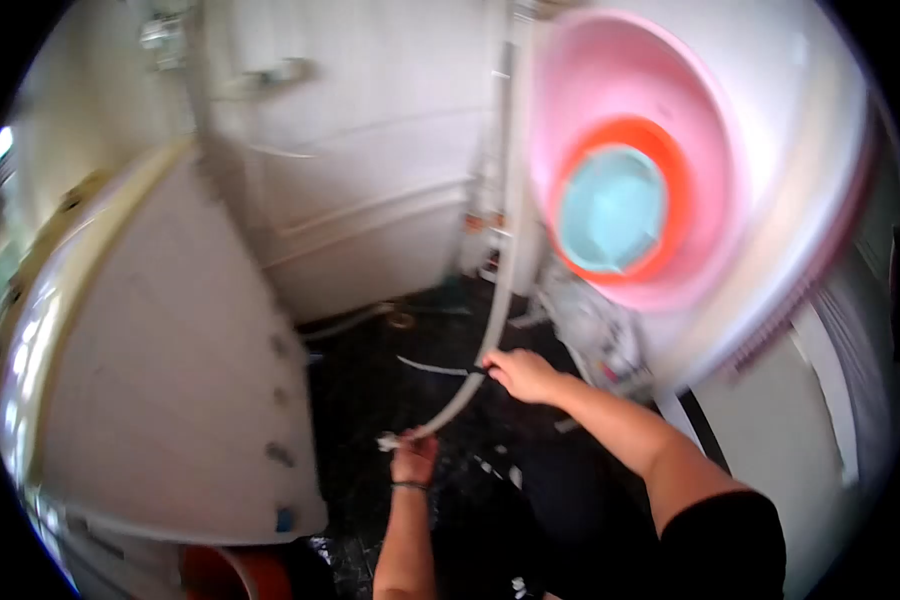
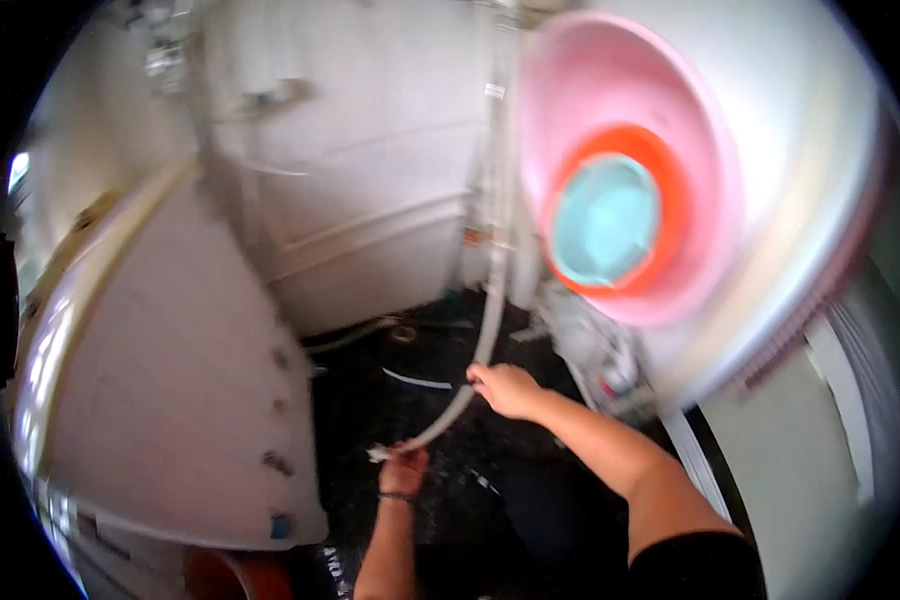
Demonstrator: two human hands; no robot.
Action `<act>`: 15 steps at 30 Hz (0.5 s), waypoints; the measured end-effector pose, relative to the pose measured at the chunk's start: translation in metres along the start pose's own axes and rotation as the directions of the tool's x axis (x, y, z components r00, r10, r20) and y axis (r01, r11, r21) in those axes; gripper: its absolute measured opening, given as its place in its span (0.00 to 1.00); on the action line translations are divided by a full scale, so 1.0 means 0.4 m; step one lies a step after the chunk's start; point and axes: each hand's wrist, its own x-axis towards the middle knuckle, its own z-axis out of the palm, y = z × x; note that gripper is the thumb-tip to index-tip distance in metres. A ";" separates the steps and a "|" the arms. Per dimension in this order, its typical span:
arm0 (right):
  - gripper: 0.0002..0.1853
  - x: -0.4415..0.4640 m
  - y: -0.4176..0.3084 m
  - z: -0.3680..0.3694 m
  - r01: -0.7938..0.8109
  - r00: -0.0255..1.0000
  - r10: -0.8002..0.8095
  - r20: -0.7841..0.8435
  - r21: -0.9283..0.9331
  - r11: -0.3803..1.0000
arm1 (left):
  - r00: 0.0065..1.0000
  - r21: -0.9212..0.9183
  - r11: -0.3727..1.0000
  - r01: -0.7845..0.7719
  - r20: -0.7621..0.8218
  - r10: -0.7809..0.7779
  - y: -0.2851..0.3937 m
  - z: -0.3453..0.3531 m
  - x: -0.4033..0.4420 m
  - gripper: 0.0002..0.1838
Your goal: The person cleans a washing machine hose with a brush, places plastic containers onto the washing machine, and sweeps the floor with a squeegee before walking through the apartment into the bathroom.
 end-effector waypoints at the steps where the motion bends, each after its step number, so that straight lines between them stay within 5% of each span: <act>1: 0.11 -0.053 0.022 -0.038 -0.085 0.996 0.085 0.012 0.003 0.996 | 0.997 -0.001 0.999 0.050 -0.065 -0.050 0.011 0.029 -0.030 0.12; 8: 0.12 -0.521 0.232 -0.111 -0.292 0.947 0.294 -0.131 0.040 0.956 | 0.992 0.028 0.999 0.042 -0.119 -0.039 0.014 0.041 -0.064 0.15; 10: 0.11 -0.625 0.286 -0.118 -0.528 0.840 0.539 -0.061 0.141 0.838 | 0.991 0.051 0.998 0.042 -0.125 -0.036 0.028 0.046 -0.068 0.15; 11: 0.13 -0.665 0.302 -0.126 -0.576 0.786 0.618 -0.019 0.340 0.744 | 0.990 0.062 0.997 0.037 -0.139 -0.028 0.034 0.045 -0.072 0.15; 14: 0.15 -0.715 0.379 -0.140 -0.636 0.693 0.720 0.033 0.497 0.590 | 0.989 0.114 0.993 0.036 -0.149 -0.018 0.062 0.058 -0.085 0.15; 15: 0.12 -0.719 0.399 -0.133 -0.626 0.726 0.688 -0.023 0.393 0.673 | 0.987 0.134 0.990 0.039 -0.160 -0.018 0.080 0.069 -0.095 0.16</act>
